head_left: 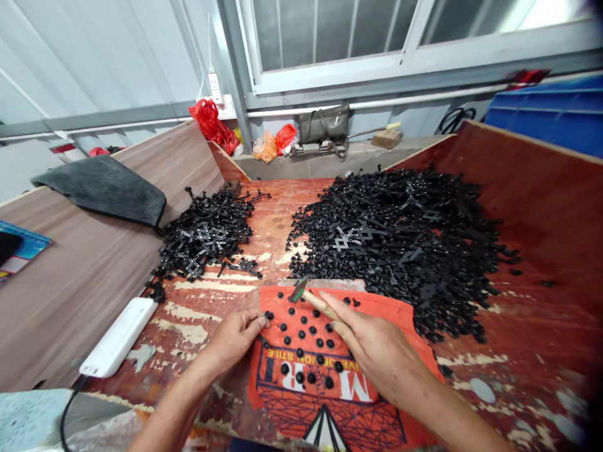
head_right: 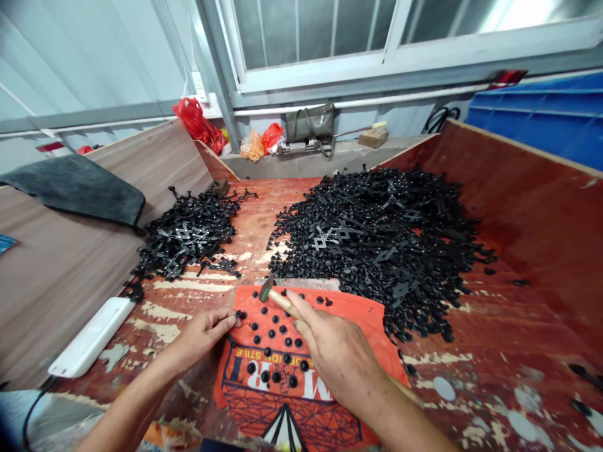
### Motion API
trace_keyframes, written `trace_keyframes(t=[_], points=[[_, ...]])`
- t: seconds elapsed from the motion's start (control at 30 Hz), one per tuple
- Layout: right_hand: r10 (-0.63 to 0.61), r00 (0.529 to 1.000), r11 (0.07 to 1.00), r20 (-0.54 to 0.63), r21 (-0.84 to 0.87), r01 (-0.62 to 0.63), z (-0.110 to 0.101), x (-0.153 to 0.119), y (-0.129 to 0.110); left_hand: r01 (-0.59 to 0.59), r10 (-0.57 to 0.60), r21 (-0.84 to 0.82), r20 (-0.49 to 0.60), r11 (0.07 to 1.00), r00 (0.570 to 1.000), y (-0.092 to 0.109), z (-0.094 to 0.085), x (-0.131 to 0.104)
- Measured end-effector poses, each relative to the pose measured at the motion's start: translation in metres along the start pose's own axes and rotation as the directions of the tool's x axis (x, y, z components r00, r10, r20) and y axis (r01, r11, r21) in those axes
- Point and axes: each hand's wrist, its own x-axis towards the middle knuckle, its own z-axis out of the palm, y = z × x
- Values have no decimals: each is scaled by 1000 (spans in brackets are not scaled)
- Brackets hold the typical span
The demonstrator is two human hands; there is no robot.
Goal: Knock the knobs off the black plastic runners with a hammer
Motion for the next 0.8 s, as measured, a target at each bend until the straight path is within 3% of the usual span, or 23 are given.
trace_keyframes(t=[0.17, 0.27, 0.53, 0.8], points=[[-40, 998, 998, -41, -43, 38, 2, -2, -2, 159, -166, -182, -24, 970, 986, 18, 0, -8], [-31, 999, 996, -33, -79, 28, 2, -3, -2, 183, -195, -197, -45, 963, 980, 24, 1, -13], [0, 1000, 1000, -19, -19, 0, 3, -8, 2, 20, -19, 51, -20, 998, 1000, 15, 21, -18], [-21, 999, 1000, -36, 9, 21, 6, -16, 8, 2, 18, 254, -75, 967, 997, 15, 28, -17]])
